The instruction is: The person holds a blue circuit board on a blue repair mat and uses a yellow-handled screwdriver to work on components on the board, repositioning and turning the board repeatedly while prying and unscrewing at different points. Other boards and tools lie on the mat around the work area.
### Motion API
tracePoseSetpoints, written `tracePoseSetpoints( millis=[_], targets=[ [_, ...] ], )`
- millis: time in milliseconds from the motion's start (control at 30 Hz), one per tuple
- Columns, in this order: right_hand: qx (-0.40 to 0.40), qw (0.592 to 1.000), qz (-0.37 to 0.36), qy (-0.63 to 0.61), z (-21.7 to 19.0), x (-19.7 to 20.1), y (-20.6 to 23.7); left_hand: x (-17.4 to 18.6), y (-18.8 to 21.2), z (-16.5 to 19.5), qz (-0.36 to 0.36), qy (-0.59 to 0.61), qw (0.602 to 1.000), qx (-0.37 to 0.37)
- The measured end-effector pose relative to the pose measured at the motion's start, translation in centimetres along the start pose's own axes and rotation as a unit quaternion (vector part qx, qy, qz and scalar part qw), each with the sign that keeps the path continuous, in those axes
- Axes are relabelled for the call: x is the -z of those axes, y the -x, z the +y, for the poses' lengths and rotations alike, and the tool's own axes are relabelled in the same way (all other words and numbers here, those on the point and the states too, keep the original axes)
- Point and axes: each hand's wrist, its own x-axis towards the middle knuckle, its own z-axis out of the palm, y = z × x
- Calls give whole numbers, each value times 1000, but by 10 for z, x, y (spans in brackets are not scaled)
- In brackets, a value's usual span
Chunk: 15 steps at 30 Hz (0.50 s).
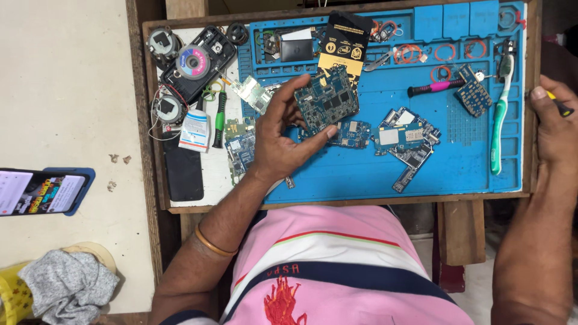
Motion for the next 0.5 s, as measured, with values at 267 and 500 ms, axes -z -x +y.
tracePoseSetpoints(
  millis=[267,500],
  targets=[
    [171,968,-27,180,-33,-31,-12,7,-11,16,18,4,993,116],
    [328,935,-121,58,-107,-127,30,21,-35,9,-11,245,969,22]
  ],
)
